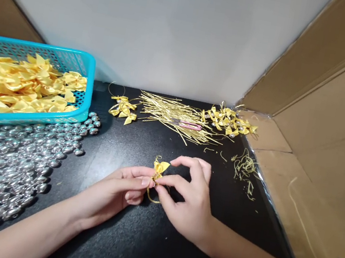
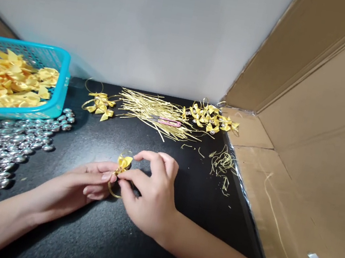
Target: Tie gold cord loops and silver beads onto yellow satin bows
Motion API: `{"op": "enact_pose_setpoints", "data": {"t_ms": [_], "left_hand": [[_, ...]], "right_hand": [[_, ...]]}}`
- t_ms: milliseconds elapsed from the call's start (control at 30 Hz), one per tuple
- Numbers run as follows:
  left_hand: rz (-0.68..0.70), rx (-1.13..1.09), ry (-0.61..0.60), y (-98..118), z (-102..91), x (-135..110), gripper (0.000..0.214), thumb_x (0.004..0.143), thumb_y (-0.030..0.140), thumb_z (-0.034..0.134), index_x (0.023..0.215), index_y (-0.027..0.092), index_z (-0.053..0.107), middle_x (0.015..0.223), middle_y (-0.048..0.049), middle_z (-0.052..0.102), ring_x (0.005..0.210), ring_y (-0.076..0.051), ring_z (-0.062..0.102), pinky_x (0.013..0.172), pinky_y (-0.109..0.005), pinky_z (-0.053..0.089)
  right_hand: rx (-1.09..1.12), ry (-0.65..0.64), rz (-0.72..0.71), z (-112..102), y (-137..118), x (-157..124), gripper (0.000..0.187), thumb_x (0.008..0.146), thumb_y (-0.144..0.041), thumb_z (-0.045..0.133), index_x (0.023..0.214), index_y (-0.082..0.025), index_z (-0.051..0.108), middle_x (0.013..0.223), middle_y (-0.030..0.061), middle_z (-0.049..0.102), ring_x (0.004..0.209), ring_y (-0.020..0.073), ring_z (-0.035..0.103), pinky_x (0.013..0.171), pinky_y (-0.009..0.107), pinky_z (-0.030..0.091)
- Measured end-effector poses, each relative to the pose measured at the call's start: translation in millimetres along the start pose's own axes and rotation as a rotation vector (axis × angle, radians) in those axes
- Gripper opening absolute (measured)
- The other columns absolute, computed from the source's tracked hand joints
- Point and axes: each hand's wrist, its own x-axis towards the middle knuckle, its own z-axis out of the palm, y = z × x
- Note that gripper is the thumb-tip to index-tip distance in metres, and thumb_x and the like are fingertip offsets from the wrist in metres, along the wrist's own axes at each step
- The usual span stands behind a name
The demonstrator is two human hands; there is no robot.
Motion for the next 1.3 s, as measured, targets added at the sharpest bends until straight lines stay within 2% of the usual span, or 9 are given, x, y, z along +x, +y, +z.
{"op": "enact_pose_setpoints", "data": {"t_ms": [133, 267, 400, 567, 733, 867, 1067, 1167, 1300], "left_hand": [[-0.039, -0.079, 0.040, -1, -1.3, 0, 0.014, 0.070, 0.020, 0.083, 0.079, 0.014, 0.075, 0.054, 0.0077, 0.043, 0.046, -0.003, 0.020, 0.045, -0.014, 0.028], [-0.079, -0.122, 0.061, 0, -3.2, 0, 0.014, 0.067, 0.015, 0.084, 0.077, 0.012, 0.074, 0.060, 0.0057, 0.050, 0.047, -0.001, 0.026, 0.045, -0.013, 0.031], [-0.092, -0.123, 0.072, 1, -3.5, 0, 0.015, 0.067, 0.015, 0.085, 0.077, 0.010, 0.075, 0.060, 0.0053, 0.051, 0.047, -0.001, 0.030, 0.045, -0.013, 0.036], [-0.089, -0.140, 0.067, 1, -4.5, 1, 0.012, 0.066, 0.013, 0.085, 0.072, 0.010, 0.075, 0.060, 0.0047, 0.053, 0.047, -0.001, 0.032, 0.044, -0.013, 0.037], [-0.085, -0.130, 0.066, 0, -6.6, 1, 0.013, 0.065, 0.013, 0.086, 0.071, 0.010, 0.076, 0.053, 0.0056, 0.049, 0.046, -0.002, 0.030, 0.044, -0.013, 0.036], [-0.088, -0.125, 0.069, 0, -4.9, 0, 0.014, 0.063, 0.014, 0.087, 0.070, 0.010, 0.075, 0.050, 0.0064, 0.047, 0.046, -0.002, 0.028, 0.044, -0.013, 0.035], [-0.069, -0.097, 0.057, 0, -3.0, 1, 0.016, 0.063, 0.015, 0.087, 0.073, 0.010, 0.075, 0.053, 0.0058, 0.050, 0.047, -0.003, 0.027, 0.045, -0.013, 0.034], [-0.046, -0.087, 0.032, -2, -4.6, 2, 0.014, 0.068, 0.017, 0.085, 0.075, 0.010, 0.075, 0.051, 0.0071, 0.046, 0.046, -0.002, 0.024, 0.045, -0.013, 0.032], [-0.042, -0.097, 0.023, -1, -4.4, 1, 0.015, 0.069, 0.018, 0.084, 0.078, 0.011, 0.074, 0.051, 0.0089, 0.043, 0.045, -0.001, 0.018, 0.043, -0.012, 0.028]], "right_hand": [[-0.018, -0.036, 0.025, 4, 2, -2, 0.012, 0.077, -0.016, 0.072, 0.079, -0.027, 0.070, 0.110, 0.0035, 0.061, 0.107, 0.0265, 0.050, 0.092, 0.046, 0.041], [-0.062, 0.007, 0.013, 6, 6, 2, 0.012, 0.079, -0.016, 0.069, 0.072, -0.024, 0.065, 0.108, 0.0036, 0.061, 0.105, 0.0262, 0.050, 0.090, 0.046, 0.041], [-0.075, 0.035, -0.033, 8, 11, 4, 0.020, 0.078, -0.007, 0.064, 0.067, -0.023, 0.064, 0.107, 0.0027, 0.062, 0.103, 0.0257, 0.049, 0.088, 0.045, 0.040], [-0.099, 0.023, -0.072, 9, 14, 3, 0.023, 0.079, -0.008, 0.063, 0.076, -0.029, 0.072, 0.110, 0.0014, 0.064, 0.105, 0.0268, 0.047, 0.087, 0.047, 0.036], [-0.127, -0.061, -0.023, 8, 9, 3, 0.007, 0.082, -0.024, 0.066, 0.081, -0.026, 0.073, 0.115, 0.0027, 0.065, 0.109, 0.0269, 0.047, 0.091, 0.046, 0.035], [-0.024, -0.096, 0.017, 9, 10, 5, 0.011, 0.085, -0.021, 0.065, 0.081, -0.026, 0.074, 0.112, 0.0017, 0.065, 0.108, 0.0243, 0.048, 0.093, 0.043, 0.036], [0.107, -0.132, 0.117, 9, 10, 9, 0.008, 0.081, -0.018, 0.069, 0.078, -0.024, 0.072, 0.107, 0.0023, 0.065, 0.107, 0.0233, 0.049, 0.094, 0.042, 0.036], [0.178, -0.210, 0.176, 7, 8, 10, 0.006, 0.080, -0.016, 0.068, 0.079, -0.021, 0.069, 0.111, 0.0037, 0.063, 0.111, 0.0241, 0.047, 0.096, 0.042, 0.037], [0.234, -0.329, 0.172, 4, 8, 11, 0.007, 0.083, -0.016, 0.065, 0.090, -0.019, 0.066, 0.122, 0.0062, 0.058, 0.118, 0.0252, 0.043, 0.101, 0.045, 0.035]]}}
